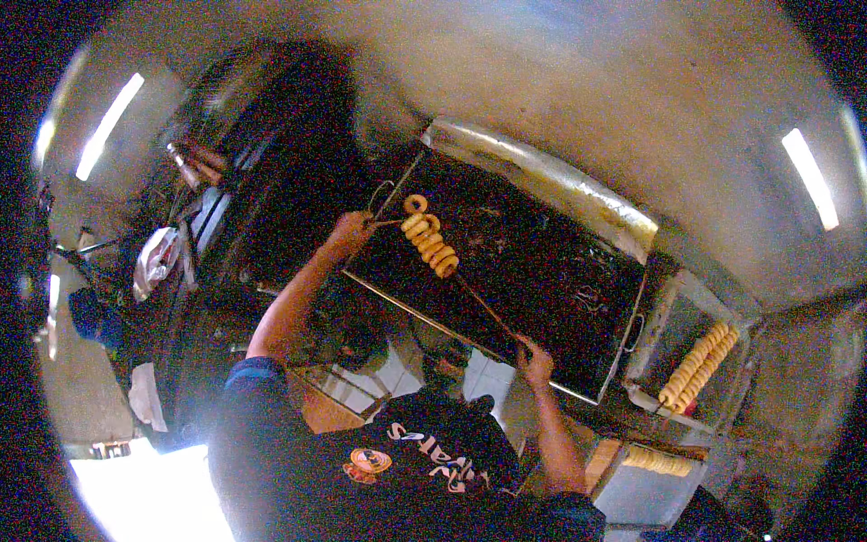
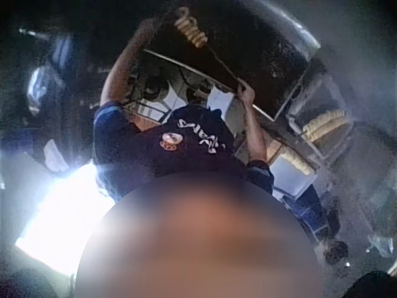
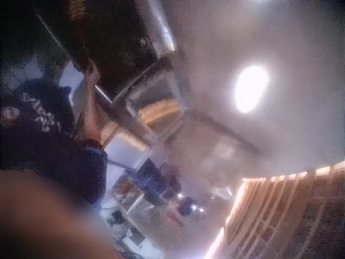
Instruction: The person uses a long wooden skewer to thread small ring-shaped doughnuts from a metal tray onto the skewer, forming a spiral stack. The person then places the completed skewer into a metal rack. The person repeats this process with additional doughnuts from the tray.
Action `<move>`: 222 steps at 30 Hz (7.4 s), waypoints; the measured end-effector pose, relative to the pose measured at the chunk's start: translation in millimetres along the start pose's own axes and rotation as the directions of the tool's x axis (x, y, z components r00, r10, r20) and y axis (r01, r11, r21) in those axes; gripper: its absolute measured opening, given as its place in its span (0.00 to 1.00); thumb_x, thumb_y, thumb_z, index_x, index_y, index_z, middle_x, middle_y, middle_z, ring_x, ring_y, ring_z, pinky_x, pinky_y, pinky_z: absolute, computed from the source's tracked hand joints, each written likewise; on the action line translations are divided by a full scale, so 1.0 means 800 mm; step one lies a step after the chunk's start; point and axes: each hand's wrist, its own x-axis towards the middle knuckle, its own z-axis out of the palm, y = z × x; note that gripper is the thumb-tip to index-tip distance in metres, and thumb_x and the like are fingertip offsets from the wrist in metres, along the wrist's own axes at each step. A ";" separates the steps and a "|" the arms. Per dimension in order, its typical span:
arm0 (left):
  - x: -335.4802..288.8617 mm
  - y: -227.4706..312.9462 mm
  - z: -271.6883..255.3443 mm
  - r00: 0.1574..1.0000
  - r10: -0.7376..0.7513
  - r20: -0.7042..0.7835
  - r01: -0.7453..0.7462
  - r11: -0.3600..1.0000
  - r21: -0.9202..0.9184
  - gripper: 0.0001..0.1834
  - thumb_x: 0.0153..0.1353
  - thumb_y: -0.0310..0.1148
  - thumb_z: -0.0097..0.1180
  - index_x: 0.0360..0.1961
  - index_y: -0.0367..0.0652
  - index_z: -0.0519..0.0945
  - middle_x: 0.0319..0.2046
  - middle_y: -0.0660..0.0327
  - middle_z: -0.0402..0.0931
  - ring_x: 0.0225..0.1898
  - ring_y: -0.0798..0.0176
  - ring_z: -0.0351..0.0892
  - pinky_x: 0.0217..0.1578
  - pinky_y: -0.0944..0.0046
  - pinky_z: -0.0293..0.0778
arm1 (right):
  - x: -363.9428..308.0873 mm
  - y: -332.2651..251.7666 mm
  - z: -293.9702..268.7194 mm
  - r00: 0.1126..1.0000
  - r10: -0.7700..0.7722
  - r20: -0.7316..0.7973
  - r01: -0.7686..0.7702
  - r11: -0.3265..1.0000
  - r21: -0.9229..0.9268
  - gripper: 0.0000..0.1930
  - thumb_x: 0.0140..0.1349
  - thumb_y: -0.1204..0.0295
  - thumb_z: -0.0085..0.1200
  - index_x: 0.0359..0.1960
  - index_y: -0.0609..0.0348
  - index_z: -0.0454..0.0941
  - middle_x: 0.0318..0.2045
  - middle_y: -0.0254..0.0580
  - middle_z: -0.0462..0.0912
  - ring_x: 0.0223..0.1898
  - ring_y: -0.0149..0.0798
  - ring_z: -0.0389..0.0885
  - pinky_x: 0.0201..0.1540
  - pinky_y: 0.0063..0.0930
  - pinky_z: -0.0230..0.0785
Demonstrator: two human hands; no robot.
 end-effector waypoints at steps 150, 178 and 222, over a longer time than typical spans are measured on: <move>-0.004 1.030 0.504 0.736 0.674 0.061 -0.651 0.730 -0.209 0.13 0.69 0.36 0.56 0.42 0.37 0.84 0.33 0.40 0.84 0.40 0.36 0.85 0.42 0.41 0.78 | -0.359 0.280 -0.378 0.112 0.632 -0.767 -0.513 0.698 0.500 0.13 0.71 0.66 0.61 0.39 0.66 0.79 0.27 0.46 0.84 0.30 0.37 0.84 0.36 0.32 0.75; -0.249 0.644 0.277 0.979 0.192 0.070 -0.152 0.913 -0.379 0.10 0.75 0.31 0.53 0.50 0.38 0.81 0.34 0.57 0.81 0.31 0.66 0.72 0.33 0.64 0.70 | -0.205 0.480 -0.441 0.091 0.332 -0.939 -0.737 0.656 0.161 0.18 0.60 0.72 0.57 0.51 0.64 0.73 0.44 0.59 0.76 0.50 0.64 0.73 0.53 0.54 0.66; -0.926 0.405 -0.119 0.582 -0.392 -0.712 -0.675 0.254 -0.692 0.35 0.77 0.56 0.45 0.68 0.34 0.73 0.66 0.46 0.73 0.67 0.43 0.72 0.64 0.40 0.69 | -0.615 0.188 0.127 0.512 0.427 0.745 -0.416 0.883 -0.220 0.11 0.69 0.61 0.58 0.41 0.56 0.82 0.28 0.44 0.84 0.27 0.40 0.83 0.30 0.40 0.77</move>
